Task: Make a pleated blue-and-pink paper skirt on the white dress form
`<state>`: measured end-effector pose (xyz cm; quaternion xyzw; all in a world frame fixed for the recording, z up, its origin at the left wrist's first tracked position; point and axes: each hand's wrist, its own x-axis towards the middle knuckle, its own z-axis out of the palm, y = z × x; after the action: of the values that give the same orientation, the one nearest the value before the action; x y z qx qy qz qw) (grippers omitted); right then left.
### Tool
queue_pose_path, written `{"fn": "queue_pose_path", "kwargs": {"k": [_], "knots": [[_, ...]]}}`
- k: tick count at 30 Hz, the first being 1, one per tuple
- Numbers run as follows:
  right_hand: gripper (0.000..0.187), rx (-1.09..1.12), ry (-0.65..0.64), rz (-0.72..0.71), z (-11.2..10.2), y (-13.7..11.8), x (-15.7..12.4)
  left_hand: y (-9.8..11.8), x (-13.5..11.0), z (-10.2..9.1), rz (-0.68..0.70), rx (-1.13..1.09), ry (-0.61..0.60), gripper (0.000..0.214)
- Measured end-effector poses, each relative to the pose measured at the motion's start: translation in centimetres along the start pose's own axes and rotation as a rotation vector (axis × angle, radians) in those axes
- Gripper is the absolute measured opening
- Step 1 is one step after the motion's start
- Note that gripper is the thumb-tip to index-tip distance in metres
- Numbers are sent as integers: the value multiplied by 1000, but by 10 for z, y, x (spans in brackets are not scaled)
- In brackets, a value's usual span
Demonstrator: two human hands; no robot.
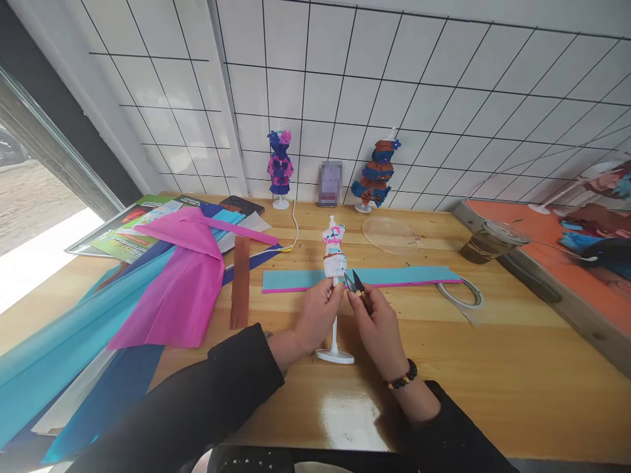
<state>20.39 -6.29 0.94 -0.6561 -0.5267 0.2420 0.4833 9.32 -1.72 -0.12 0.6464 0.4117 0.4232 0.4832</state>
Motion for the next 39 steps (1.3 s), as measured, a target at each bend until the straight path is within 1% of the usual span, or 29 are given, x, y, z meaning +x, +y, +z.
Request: {"fn": "queue_pose_path", "kwargs": {"k": [3, 4, 6, 8, 10, 12, 14, 20, 26, 32, 35, 39], "knots": [[37, 341, -106, 208, -2, -4, 5, -1, -2, 2, 7, 5, -42, 30], [38, 399, -122, 248, -3, -4, 6, -1, -1, 2, -3, -3, -40, 30], [39, 422, -115, 255, -5, -3, 7, -3, 0, 1, -44, -45, 5, 32], [38, 363, -80, 201, -7, -2, 7, -4, 2, -1, -73, -95, 17, 33], [38, 266, -58, 120, -8, 0, 5, -5, 3, -2, -83, -146, -16, 34], [37, 178, -64, 48, -8, 2, 4, -6, 4, -2, -93, -198, -49, 34], [36, 132, -87, 15, -7, 3, 4, -7, 4, -1, -100, -231, -54, 35], [36, 77, -98, 15, -7, 5, 2, -8, 4, -1, -104, -242, -44, 37], [36, 58, -99, 3, -6, 5, 1, -5, 3, -3, -108, -220, -59, 36], [36, 20, -91, -5, -6, 4, 0, -7, 4, -2, -88, -205, -76, 35], [36, -32, -73, -27, -7, 5, 0, -7, 4, -2, -85, -174, -78, 34], [35, -181, -26, -86, -8, 5, 0, -4, 2, -1, -77, -124, -68, 34]]}}
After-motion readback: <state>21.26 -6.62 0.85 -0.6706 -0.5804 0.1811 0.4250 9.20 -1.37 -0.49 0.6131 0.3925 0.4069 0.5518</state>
